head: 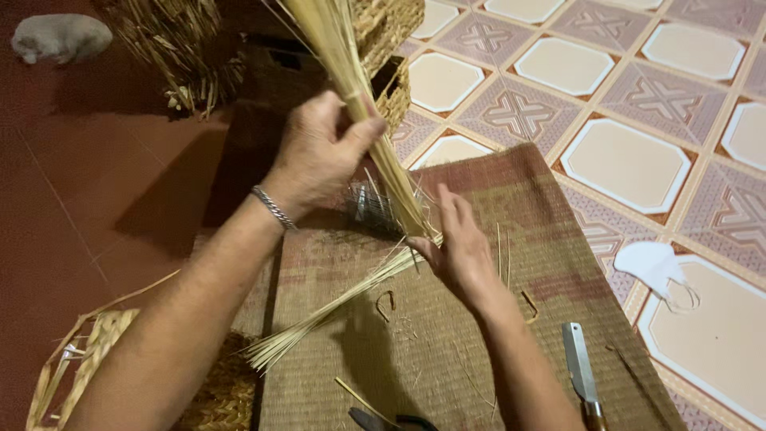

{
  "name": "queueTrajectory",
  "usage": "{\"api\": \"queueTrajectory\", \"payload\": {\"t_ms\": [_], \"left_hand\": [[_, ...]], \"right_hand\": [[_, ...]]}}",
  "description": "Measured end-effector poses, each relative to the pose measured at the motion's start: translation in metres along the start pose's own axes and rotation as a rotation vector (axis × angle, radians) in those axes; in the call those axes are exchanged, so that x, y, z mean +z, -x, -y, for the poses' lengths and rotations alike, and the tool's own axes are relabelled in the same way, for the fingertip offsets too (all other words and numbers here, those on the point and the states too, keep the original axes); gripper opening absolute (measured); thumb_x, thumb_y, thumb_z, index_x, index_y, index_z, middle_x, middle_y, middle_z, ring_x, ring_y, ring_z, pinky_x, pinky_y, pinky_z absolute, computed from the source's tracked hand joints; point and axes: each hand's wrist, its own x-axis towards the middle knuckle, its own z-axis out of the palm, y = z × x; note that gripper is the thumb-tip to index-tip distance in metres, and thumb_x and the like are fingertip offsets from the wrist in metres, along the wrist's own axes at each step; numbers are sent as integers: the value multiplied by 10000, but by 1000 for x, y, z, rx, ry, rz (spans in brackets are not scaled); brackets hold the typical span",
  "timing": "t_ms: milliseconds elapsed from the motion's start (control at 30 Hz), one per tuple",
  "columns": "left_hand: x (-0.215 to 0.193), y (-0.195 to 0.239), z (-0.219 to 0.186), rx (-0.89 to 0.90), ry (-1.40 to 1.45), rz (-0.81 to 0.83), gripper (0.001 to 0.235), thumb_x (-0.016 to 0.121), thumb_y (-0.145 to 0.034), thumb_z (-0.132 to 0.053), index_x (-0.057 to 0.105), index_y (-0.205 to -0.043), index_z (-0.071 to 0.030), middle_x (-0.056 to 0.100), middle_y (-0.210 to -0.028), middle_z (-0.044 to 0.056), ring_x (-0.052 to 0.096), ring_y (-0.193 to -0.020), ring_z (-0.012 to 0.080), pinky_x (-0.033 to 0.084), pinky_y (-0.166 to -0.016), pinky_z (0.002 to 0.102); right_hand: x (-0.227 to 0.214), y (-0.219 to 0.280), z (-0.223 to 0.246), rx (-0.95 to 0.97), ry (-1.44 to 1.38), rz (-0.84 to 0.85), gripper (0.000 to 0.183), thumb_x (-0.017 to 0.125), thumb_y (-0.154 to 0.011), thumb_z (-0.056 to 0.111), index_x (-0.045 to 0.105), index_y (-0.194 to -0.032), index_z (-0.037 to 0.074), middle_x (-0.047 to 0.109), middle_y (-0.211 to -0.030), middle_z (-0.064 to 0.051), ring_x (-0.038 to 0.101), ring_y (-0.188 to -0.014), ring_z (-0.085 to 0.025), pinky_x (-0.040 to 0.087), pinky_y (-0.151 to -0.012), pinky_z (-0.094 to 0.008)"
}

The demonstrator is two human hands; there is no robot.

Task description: The person sits on a mat and uses a knife to scrape and smooth long, thin wicker strips. They hold each strip with one hand and run the knife along its length with the other. After processing several strips, they gather them into a bundle and place them into a woven basket.

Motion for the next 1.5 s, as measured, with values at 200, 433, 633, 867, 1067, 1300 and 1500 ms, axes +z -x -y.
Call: {"api": "queueTrajectory", "payload": {"t_ms": [200, 433, 633, 867, 1067, 1300, 1500], "left_hand": [[1, 0, -2, 89, 322, 23, 137, 661, -991, -229, 604, -1029, -111, 703, -893, 8, 734, -796, 85, 639, -677, 288], [35, -34, 31, 11, -50, 17, 188, 652, -999, -269, 593, -965, -93, 623, -783, -7, 618, -647, 139, 592, -613, 294], [60, -65, 61, 91, -162, -48, 149, 605, -1029, -230, 603, -1007, -82, 637, -726, 25, 666, -638, 160, 568, -614, 335], [71, -76, 105, -123, -86, -78, 143, 572, -1011, -206, 603, -1032, -69, 665, -767, 25, 716, -665, 167, 581, -574, 337], [59, -84, 119, -153, -111, -12, 138, 546, -1032, -190, 551, -1065, -56, 667, -721, 25, 736, -627, 134, 586, -590, 276], [106, -82, 141, -343, -139, 62, 139, 595, -1013, -203, 585, -1020, -65, 666, -841, 93, 653, -650, 175, 540, -505, 296], [129, -85, 169, -388, 14, -40, 143, 624, -945, -160, 575, -1051, -79, 678, -870, 59, 702, -655, 127, 571, -549, 250]], "right_hand": [[27, -49, -20, 9, -31, 216, 109, 604, -1030, 162, 646, -1021, 62, 669, -950, -109, 644, -815, -195, 590, -756, -400], [73, -111, -57, 85, -56, 110, 41, 661, -942, 105, 696, -921, 97, 591, -903, -83, 610, -748, -230, 551, -646, -380], [99, -136, -88, -170, -125, -112, 33, 729, -886, 64, 705, -888, 43, 638, -806, -131, 645, -688, -247, 524, -621, -411], [122, -142, -111, -145, -107, -33, 39, 732, -842, 68, 762, -834, 91, 713, -745, -143, 696, -628, -242, 549, -593, -382], [127, -143, -114, 90, -109, 261, 107, 683, -870, 118, 764, -809, 150, 750, -713, -57, 710, -597, -157, 589, -548, -355], [134, -141, -128, -91, 307, 252, 239, 757, -924, 315, 759, -842, 90, 741, -792, -85, 696, -751, -207, 380, -1192, -498], [84, -110, -117, -56, -57, 84, 488, 798, -847, 362, 691, -1227, 76, 666, -1200, -159, 603, -1081, -327, 493, -945, -493]]}}
